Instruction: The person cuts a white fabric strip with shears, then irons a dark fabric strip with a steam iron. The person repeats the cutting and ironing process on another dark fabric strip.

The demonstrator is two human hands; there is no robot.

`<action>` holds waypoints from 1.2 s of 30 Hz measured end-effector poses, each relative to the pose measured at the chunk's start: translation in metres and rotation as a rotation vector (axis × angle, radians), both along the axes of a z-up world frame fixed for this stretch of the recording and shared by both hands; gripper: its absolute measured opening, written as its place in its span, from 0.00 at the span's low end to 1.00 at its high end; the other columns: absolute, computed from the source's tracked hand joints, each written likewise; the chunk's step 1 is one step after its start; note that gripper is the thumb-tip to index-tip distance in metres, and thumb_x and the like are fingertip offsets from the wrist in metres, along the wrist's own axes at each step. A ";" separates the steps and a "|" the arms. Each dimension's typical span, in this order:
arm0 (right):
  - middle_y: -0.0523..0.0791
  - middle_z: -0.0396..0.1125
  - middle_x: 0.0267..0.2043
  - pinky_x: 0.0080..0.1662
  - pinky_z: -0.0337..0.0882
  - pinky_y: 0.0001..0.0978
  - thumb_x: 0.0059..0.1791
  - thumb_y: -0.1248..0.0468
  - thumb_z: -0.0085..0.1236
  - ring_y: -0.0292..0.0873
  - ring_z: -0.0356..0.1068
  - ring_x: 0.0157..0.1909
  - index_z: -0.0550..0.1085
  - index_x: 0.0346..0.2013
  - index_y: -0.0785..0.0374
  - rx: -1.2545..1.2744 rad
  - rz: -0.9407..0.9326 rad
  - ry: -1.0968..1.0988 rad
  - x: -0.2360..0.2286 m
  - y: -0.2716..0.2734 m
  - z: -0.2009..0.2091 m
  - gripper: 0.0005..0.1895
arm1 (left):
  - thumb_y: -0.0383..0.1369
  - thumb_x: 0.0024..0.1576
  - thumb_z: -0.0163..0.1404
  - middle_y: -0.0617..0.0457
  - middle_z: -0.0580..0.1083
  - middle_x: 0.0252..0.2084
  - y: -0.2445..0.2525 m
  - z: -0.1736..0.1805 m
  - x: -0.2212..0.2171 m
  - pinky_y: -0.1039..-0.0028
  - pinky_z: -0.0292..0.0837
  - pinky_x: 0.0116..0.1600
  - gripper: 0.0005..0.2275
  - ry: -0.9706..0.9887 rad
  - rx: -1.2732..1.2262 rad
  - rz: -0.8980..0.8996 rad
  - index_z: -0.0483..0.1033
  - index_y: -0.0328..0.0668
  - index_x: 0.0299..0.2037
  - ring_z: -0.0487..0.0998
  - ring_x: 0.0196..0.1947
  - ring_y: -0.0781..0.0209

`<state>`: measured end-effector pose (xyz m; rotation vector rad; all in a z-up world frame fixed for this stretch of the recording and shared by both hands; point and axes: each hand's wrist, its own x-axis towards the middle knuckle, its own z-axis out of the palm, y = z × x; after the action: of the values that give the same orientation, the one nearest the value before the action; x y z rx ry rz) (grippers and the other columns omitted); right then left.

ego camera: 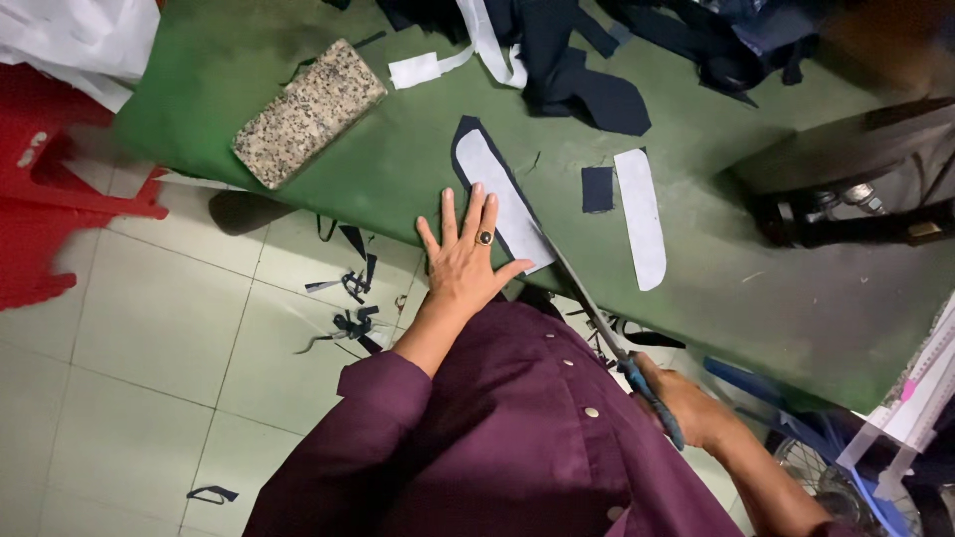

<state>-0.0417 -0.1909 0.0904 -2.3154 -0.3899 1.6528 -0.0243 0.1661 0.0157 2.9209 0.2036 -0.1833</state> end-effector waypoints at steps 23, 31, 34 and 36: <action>0.61 0.66 0.61 0.61 0.70 0.59 0.42 0.41 0.56 0.64 0.68 0.62 0.44 0.76 0.64 0.076 0.048 -0.036 0.013 0.003 -0.052 0.57 | 0.70 0.53 0.46 0.48 0.42 0.81 0.004 -0.012 -0.005 0.21 0.33 0.69 0.50 -0.050 -0.237 0.003 0.45 0.46 0.78 0.37 0.79 0.30; 0.70 0.65 0.60 0.53 0.71 0.70 0.44 0.37 0.53 0.77 0.65 0.60 0.41 0.74 0.77 0.394 0.059 -0.044 0.018 -0.001 -0.050 0.61 | 0.69 0.52 0.47 0.49 0.42 0.82 0.003 -0.016 -0.005 0.22 0.34 0.69 0.50 -0.057 -0.243 0.013 0.44 0.46 0.78 0.37 0.79 0.31; 0.67 0.69 0.56 0.55 0.72 0.67 0.51 0.45 0.44 0.72 0.70 0.58 0.52 0.72 0.71 0.084 -0.008 -0.039 0.036 0.052 -0.011 0.43 | 0.69 0.53 0.46 0.50 0.40 0.82 0.003 -0.017 -0.006 0.22 0.33 0.69 0.50 -0.050 -0.264 0.012 0.44 0.46 0.78 0.36 0.79 0.31; 0.64 0.70 0.57 0.56 0.72 0.65 0.51 0.46 0.46 0.69 0.71 0.58 0.54 0.72 0.66 -0.004 0.009 -0.054 0.043 0.069 -0.007 0.41 | 0.69 0.52 0.46 0.48 0.41 0.82 0.004 -0.019 -0.005 0.20 0.34 0.68 0.50 -0.070 -0.263 0.001 0.45 0.45 0.78 0.37 0.78 0.29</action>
<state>0.0012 -0.1221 0.0834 -2.3687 -0.4088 1.6000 -0.0297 0.1698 -0.0029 2.6604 0.1568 -0.0990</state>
